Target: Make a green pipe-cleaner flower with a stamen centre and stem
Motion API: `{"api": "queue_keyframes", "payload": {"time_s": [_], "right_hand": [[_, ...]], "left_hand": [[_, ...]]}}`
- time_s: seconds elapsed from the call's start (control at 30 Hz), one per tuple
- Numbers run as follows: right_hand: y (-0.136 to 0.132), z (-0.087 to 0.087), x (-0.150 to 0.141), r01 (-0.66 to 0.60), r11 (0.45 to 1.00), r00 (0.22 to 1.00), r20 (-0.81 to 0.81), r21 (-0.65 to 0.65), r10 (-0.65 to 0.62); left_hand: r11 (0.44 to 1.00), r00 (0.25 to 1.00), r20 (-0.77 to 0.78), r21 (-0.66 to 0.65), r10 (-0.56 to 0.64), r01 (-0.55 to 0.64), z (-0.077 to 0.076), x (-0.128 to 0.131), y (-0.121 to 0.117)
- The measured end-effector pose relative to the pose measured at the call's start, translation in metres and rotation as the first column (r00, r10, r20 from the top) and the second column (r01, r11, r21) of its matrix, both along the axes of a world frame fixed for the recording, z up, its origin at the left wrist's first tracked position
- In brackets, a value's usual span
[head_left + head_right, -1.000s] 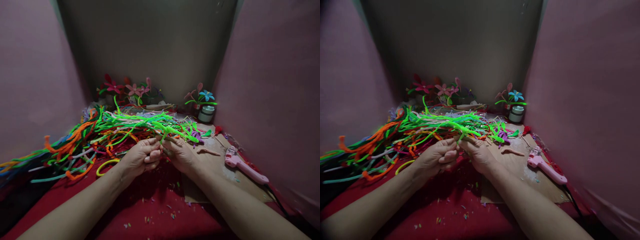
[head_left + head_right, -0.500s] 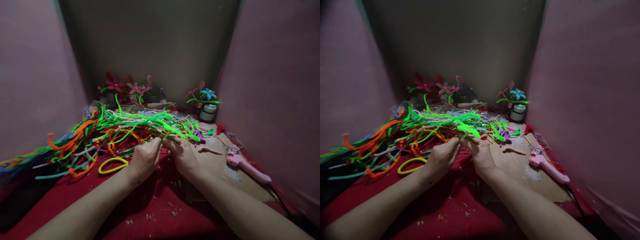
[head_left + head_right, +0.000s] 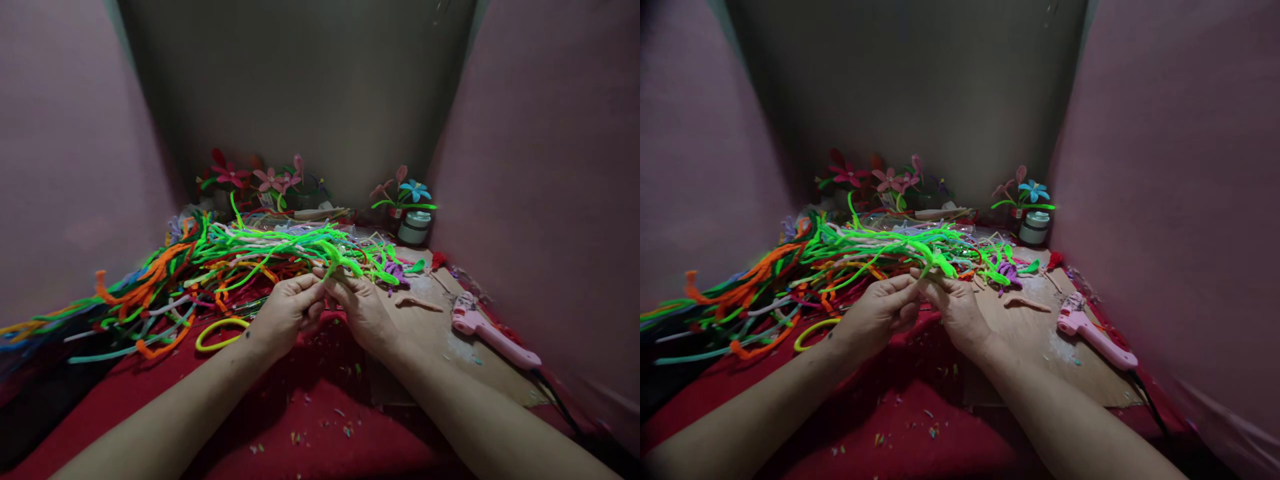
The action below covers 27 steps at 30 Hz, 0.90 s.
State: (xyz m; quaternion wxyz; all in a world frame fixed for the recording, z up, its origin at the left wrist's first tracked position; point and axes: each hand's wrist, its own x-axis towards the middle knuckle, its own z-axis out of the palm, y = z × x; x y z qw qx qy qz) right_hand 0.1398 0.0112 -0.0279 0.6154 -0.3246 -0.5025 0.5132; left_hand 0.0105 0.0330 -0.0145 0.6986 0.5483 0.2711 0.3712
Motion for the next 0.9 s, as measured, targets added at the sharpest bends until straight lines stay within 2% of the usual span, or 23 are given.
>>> {"api": "queue_keyframes", "payload": {"time_s": [0.13, 0.27, 0.37, 0.43, 0.5, 0.57, 0.63, 0.7, 0.77, 0.8, 0.83, 0.9], "right_hand": [[0.002, 0.000, 0.002, 0.008, 1.000, 1.000, 0.020, -0.011, -0.008], [0.002, -0.003, 0.002, -0.043, 0.999, 0.999, -0.026, -0.020, 0.042], [0.003, -0.006, 0.001, -0.075, 0.997, 0.995, -0.060, 0.010, 0.075], [0.003, -0.007, -0.001, -0.050, 0.998, 0.995, -0.084, 0.023, 0.052], [0.003, -0.007, -0.002, -0.004, 1.000, 0.994, -0.112, 0.023, 0.006], [0.001, -0.005, -0.002, 0.057, 0.998, 0.991, -0.124, 0.021, -0.054], [0.000, -0.003, -0.003, 0.108, 0.994, 0.986, -0.127, 0.027, -0.104], [-0.002, -0.002, -0.005, 0.129, 0.991, 0.983, -0.138, 0.042, -0.122], [-0.004, -0.001, -0.007, 0.142, 0.988, 0.983, -0.127, 0.056, -0.134], [-0.005, -0.001, -0.007, 0.155, 0.986, 0.983, -0.111, 0.057, -0.148], [-0.006, 0.000, -0.008, 0.165, 0.985, 0.983, -0.087, 0.052, -0.160], [-0.007, 0.001, -0.009, 0.165, 0.985, 0.986, -0.046, 0.050, -0.163]], "left_hand": [[0.989, 0.993, 0.097, -0.122, -0.070, 0.082, 0.000, -0.001, 0.000], [0.973, 0.982, 0.150, -0.183, -0.113, 0.140, -0.002, -0.004, 0.002], [0.959, 0.968, 0.171, -0.187, -0.182, 0.213, -0.003, -0.007, 0.005], [0.953, 0.963, 0.155, -0.175, -0.222, 0.248, -0.002, -0.008, 0.006], [0.962, 0.970, 0.098, -0.142, -0.221, 0.234, 0.001, -0.007, 0.006], [0.989, 0.989, -0.032, -0.018, -0.145, 0.145, 0.004, -0.006, 0.004], [0.977, 0.982, -0.188, 0.214, 0.029, 0.012, 0.005, -0.005, 0.001], [0.883, 0.935, -0.267, 0.460, 0.236, -0.091, 0.003, -0.004, -0.003], [0.774, 0.890, -0.255, 0.615, 0.379, -0.154, -0.001, -0.003, -0.006], [0.745, 0.880, -0.239, 0.644, 0.410, -0.172, -0.002, -0.003, -0.007], [0.747, 0.884, -0.225, 0.640, 0.410, -0.184, -0.003, -0.002, -0.008], [0.826, 0.920, -0.197, 0.530, 0.340, -0.192, -0.002, -0.002, -0.008]]}}
